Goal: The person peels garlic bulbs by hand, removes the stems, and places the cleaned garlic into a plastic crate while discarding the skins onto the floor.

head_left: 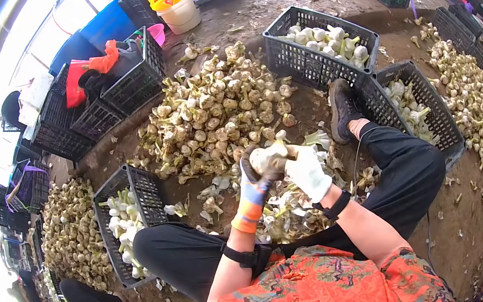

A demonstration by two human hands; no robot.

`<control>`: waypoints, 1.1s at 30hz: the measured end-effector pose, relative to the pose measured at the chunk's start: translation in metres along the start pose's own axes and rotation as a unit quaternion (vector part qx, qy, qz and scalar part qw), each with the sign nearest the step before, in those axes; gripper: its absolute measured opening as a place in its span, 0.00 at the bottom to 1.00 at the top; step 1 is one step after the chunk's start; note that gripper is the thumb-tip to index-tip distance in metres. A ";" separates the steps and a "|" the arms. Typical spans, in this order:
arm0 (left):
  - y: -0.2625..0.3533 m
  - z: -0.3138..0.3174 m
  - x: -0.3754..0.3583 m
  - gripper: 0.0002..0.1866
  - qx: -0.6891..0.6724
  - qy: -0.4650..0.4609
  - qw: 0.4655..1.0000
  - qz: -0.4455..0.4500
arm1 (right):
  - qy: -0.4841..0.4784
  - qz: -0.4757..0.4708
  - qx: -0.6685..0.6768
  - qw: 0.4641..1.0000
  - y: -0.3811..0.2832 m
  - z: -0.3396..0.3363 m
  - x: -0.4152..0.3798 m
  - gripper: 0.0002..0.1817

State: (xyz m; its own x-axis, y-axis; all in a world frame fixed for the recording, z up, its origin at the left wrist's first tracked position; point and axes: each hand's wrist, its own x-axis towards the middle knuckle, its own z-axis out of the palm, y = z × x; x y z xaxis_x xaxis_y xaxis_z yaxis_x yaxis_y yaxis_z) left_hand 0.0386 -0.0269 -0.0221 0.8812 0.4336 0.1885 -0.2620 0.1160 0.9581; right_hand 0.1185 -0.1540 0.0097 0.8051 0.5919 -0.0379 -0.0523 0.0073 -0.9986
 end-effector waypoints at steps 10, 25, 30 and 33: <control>0.018 -0.012 0.002 0.24 -0.051 -0.014 0.995 -0.086 | -0.036 0.032 0.124 0.991 -0.012 -0.010 -0.010 0.10; 0.031 -0.008 -0.002 0.51 0.112 -0.133 0.985 -0.015 | -0.086 -0.165 -0.388 0.903 -0.043 -0.026 -0.011 0.21; 0.035 -0.006 -0.006 0.50 0.152 -0.160 0.975 -0.014 | -0.161 -0.195 -0.483 0.838 -0.060 -0.009 -0.010 0.10; 0.038 -0.007 -0.005 0.49 0.161 -0.176 0.971 -0.019 | -0.165 -0.236 -0.513 0.809 -0.060 -0.008 -0.010 0.08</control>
State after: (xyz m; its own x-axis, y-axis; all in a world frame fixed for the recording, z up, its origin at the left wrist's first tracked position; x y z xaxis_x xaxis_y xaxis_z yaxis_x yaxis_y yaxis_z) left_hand 0.0210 -0.0182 0.0122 0.9824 0.0961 0.1604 -0.1408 -0.1843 0.9727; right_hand 0.1186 -0.1664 0.0699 0.3826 0.9023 0.1989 0.8686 -0.2778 -0.4103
